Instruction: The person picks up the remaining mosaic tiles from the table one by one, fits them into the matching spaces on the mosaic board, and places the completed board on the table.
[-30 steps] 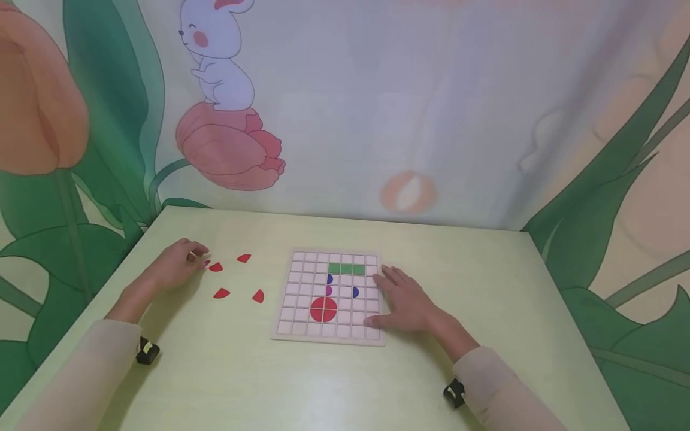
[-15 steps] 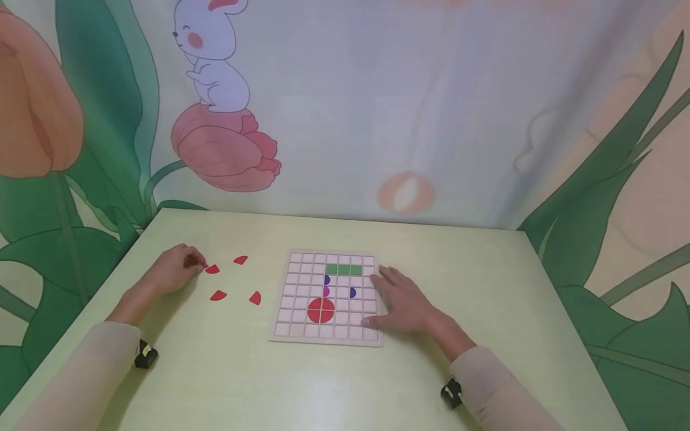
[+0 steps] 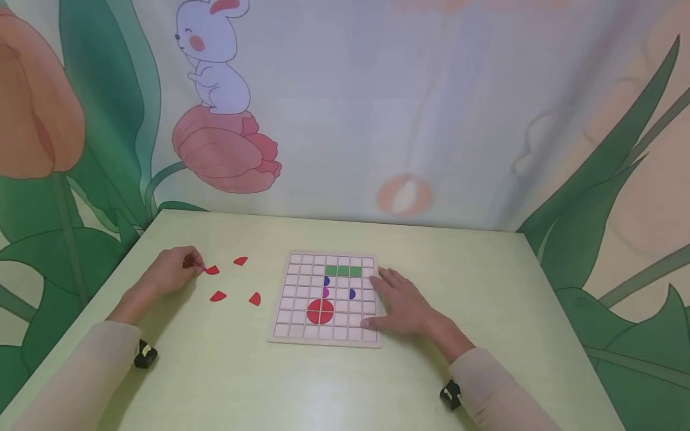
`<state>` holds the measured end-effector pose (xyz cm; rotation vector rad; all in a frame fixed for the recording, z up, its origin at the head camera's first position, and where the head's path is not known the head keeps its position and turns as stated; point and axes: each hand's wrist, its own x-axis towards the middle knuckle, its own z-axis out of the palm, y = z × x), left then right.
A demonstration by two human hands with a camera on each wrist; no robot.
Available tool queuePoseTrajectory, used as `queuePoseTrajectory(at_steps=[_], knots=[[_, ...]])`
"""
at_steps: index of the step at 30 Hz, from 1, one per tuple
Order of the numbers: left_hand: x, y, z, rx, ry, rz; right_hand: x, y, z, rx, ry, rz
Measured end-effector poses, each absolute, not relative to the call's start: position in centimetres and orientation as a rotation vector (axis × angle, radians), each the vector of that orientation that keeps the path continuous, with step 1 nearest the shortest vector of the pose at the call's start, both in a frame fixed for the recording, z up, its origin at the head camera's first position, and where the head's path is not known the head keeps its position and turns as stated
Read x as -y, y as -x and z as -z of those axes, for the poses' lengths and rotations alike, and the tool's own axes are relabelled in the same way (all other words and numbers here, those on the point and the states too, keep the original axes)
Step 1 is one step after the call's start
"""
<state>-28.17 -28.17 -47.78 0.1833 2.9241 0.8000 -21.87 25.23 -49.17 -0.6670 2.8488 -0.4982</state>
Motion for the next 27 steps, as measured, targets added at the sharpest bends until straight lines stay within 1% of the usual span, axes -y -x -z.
queuePoseTrajectory(at_steps=[4, 8, 15, 21, 27], knots=[[27.7, 27.5, 47.1, -2.962, -0.193, -0.790, -25.1, 21.9, 49.0, -2.840, 0.669, 0.499], [25.7, 27.2, 45.6, -3.004, -0.252, -0.821, -24.9, 21.7, 48.7, -2.831, 0.667, 0.502], [20.2, 28.3, 43.0, -2.954, -0.360, -0.935, -25.0, 21.8, 48.1, -2.856, 0.676, 0.495], [15.1, 28.7, 42.6, -2.863, -0.466, -0.963, -25.1, 21.6, 48.6, -2.849, 0.671, 0.507], [11.3, 29.0, 42.5, -2.767, -0.622, -0.984, -25.0, 21.6, 48.6, -2.852, 0.684, 0.523]])
